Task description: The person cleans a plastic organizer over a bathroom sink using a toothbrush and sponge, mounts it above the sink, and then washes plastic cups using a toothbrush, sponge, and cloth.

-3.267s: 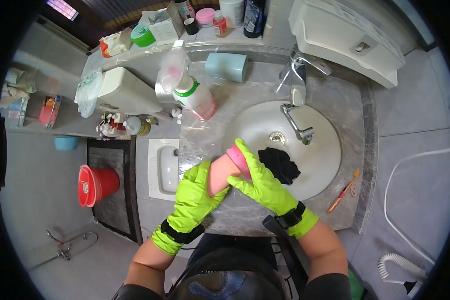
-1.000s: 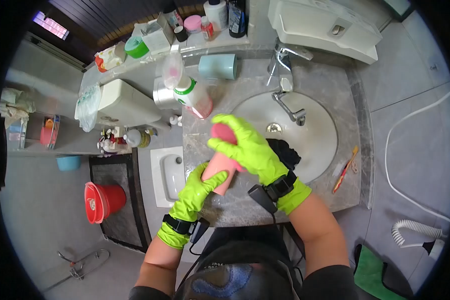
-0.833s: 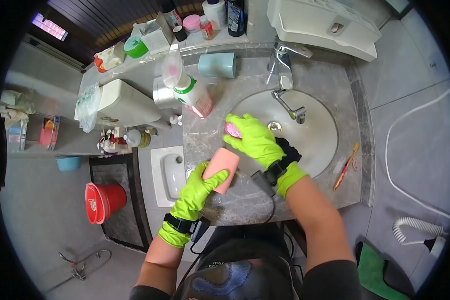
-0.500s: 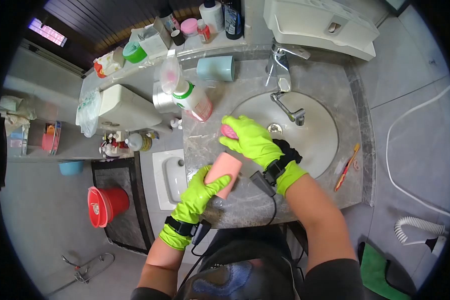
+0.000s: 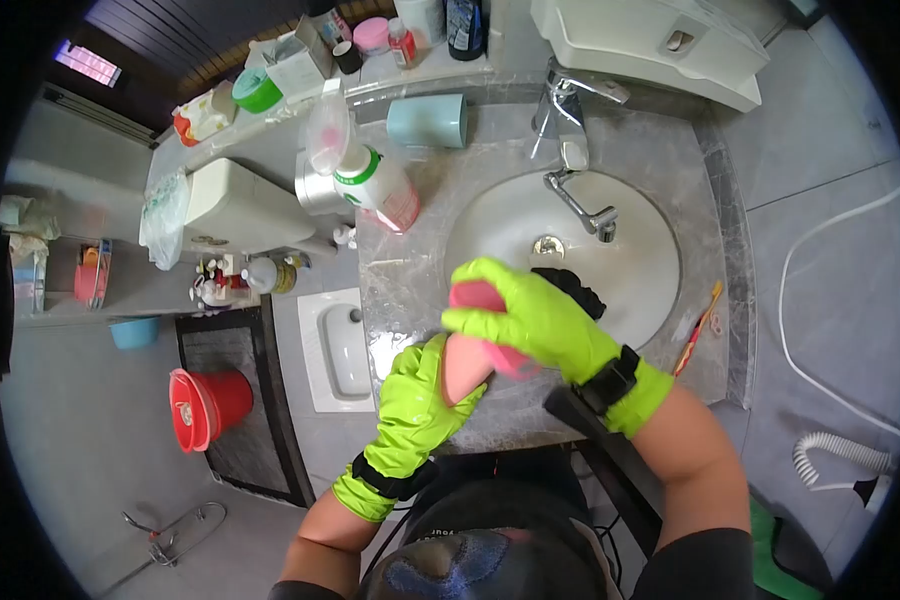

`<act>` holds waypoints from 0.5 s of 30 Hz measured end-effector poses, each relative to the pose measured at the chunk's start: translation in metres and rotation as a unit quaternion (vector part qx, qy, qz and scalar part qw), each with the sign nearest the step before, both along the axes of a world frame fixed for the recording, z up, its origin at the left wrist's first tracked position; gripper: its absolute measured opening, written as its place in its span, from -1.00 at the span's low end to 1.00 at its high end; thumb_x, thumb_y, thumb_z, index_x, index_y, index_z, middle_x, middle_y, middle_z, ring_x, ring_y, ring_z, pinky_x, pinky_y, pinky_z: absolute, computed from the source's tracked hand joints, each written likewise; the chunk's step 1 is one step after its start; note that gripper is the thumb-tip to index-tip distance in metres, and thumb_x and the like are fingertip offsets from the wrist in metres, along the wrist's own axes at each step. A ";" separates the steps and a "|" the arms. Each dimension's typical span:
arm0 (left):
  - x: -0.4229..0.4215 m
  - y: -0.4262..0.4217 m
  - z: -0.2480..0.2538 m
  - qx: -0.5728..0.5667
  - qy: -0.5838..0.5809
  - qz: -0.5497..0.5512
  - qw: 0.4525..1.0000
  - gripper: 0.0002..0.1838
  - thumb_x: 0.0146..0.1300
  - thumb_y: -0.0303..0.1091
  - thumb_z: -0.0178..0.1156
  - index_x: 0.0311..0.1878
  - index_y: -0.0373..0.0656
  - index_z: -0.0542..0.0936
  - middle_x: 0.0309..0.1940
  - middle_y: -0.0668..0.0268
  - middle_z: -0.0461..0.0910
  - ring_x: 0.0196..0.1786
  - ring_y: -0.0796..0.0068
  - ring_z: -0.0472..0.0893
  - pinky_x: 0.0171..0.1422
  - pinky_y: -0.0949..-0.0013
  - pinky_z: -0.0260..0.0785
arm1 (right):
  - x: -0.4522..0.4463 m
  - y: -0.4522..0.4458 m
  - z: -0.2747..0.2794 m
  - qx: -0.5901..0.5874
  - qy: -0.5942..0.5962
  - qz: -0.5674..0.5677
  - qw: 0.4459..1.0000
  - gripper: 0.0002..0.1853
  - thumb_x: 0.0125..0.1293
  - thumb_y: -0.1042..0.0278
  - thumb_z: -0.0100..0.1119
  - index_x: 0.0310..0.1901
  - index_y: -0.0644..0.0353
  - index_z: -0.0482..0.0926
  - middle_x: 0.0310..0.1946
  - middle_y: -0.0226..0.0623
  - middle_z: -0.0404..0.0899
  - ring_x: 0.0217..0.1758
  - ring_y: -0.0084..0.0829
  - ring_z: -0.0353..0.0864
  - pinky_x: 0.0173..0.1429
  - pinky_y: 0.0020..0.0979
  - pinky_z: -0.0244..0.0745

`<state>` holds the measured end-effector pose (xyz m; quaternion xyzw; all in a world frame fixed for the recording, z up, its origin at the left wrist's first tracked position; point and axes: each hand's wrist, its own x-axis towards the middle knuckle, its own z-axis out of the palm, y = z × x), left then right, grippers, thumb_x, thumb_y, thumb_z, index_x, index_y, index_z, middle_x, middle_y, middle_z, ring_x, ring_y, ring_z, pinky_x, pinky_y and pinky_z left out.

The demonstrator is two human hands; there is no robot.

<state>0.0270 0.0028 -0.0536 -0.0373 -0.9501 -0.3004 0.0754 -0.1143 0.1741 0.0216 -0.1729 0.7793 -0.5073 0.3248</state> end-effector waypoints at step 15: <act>-0.002 -0.003 0.008 -0.014 0.007 -0.012 1.000 -0.23 -0.07 -0.19 0.53 0.25 -0.26 0.53 -0.09 0.07 0.59 -0.12 -0.03 0.60 -0.07 0.02 0.48 | 0.010 -0.019 -0.044 0.037 0.080 -0.003 0.996 -0.43 0.29 -0.10 0.42 0.12 0.12 0.47 -0.10 -0.03 0.68 0.02 0.03 0.67 0.10 -0.15 0.52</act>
